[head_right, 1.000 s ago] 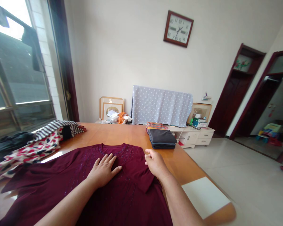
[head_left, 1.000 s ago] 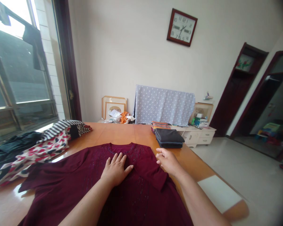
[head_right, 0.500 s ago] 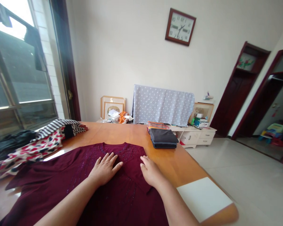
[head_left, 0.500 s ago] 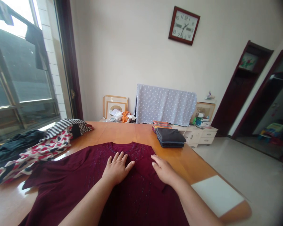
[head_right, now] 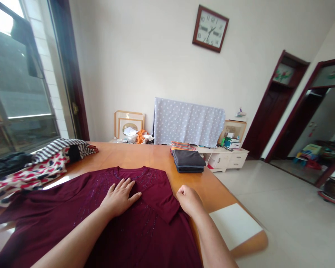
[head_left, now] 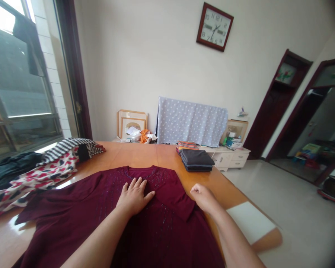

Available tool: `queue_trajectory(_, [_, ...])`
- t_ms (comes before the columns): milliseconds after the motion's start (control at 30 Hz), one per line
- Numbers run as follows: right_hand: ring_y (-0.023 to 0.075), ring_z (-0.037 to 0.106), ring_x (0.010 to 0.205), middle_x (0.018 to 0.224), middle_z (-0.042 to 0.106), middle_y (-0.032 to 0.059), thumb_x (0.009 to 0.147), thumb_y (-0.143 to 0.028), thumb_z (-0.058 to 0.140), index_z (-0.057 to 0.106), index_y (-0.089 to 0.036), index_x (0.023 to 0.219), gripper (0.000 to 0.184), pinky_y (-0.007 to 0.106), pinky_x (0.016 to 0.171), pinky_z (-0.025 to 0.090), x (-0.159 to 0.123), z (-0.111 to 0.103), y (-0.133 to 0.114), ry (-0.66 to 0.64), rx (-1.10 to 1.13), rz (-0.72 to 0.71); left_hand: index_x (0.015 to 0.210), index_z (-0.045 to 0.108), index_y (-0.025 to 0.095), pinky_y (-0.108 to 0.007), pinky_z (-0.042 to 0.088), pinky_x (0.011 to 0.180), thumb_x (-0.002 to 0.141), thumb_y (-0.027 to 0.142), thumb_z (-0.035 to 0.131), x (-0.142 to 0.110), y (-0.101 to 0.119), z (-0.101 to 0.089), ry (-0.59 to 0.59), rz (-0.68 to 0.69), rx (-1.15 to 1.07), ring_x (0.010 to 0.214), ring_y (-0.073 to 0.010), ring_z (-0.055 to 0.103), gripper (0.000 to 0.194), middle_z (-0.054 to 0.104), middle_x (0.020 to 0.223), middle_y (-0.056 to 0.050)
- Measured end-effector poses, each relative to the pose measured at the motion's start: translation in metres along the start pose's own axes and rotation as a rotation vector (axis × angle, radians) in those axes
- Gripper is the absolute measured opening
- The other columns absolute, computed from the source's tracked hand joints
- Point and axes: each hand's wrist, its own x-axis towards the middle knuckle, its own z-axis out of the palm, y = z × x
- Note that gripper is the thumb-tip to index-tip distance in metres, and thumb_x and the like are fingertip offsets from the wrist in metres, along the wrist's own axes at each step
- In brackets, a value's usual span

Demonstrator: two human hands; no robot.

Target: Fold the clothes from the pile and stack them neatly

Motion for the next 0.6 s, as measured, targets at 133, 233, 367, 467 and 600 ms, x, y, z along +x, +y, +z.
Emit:
queue_trajectory(133, [0.0139, 0.053, 0.062, 0.063, 0.063, -0.0013, 0.079, -0.032, 0.055, 0.059, -0.021, 0.066, 0.018, 0.022, 0.058, 0.034, -0.012, -0.003, 0.012, -0.025, 0.019, 0.027, 0.15, 0.04, 0.024, -0.06, 0.011, 0.117, 0.083, 0.082, 0.021, 0.001, -0.001, 0.0, -0.008, 0.002, 0.001, 0.15, -0.0337, 0.012, 0.091, 0.022, 0.162, -0.008])
queue_trajectory(233, [0.0142, 0.054, 0.062, 0.065, 0.063, -0.0011, 0.081, -0.035, 0.054, 0.061, -0.02, 0.07, 0.02, 0.022, 0.059, 0.035, -0.017, -0.006, 0.018, -0.047, 0.04, 0.026, 0.15, 0.04, 0.024, -0.059, 0.012, 0.117, 0.082, 0.083, 0.023, 0.003, -0.003, 0.0, -0.031, 0.004, -0.002, 0.15, -0.0333, 0.012, 0.091, 0.022, 0.162, -0.008])
queue_trajectory(367, [0.0149, 0.056, 0.064, 0.067, 0.065, 0.0, 0.083, -0.037, 0.053, 0.063, -0.02, 0.072, 0.023, 0.023, 0.06, 0.035, -0.021, -0.009, 0.023, -0.038, 0.055, 0.03, 0.151, 0.04, 0.024, -0.059, 0.015, 0.117, 0.083, 0.082, 0.026, 0.01, -0.007, -0.004, -0.096, 0.003, -0.013, 0.15, -0.0333, 0.012, 0.09, 0.022, 0.162, -0.008])
queue_trajectory(467, [0.0153, 0.057, 0.066, 0.068, 0.066, 0.0002, 0.084, -0.037, 0.052, 0.063, -0.02, 0.072, 0.024, 0.023, 0.06, 0.035, -0.023, -0.01, 0.023, -0.02, 0.073, 0.011, 0.152, 0.037, 0.022, -0.058, 0.02, 0.116, 0.082, 0.08, 0.031, 0.02, -0.014, -0.008, -0.157, 0.005, -0.019, 0.149, -0.0343, 0.017, 0.09, 0.023, 0.162, -0.011])
queue_trajectory(600, [0.0156, 0.059, 0.068, 0.072, 0.068, 0.0007, 0.086, -0.035, 0.048, 0.064, -0.021, 0.075, 0.024, 0.024, 0.062, 0.036, -0.026, -0.014, 0.021, 0.0, 0.096, -0.004, 0.148, 0.043, 0.014, -0.049, 0.027, 0.116, 0.082, 0.069, 0.047, 0.038, -0.023, -0.014, -0.161, 0.031, 0.03, 0.146, -0.0346, 0.028, 0.086, 0.033, 0.157, -0.018])
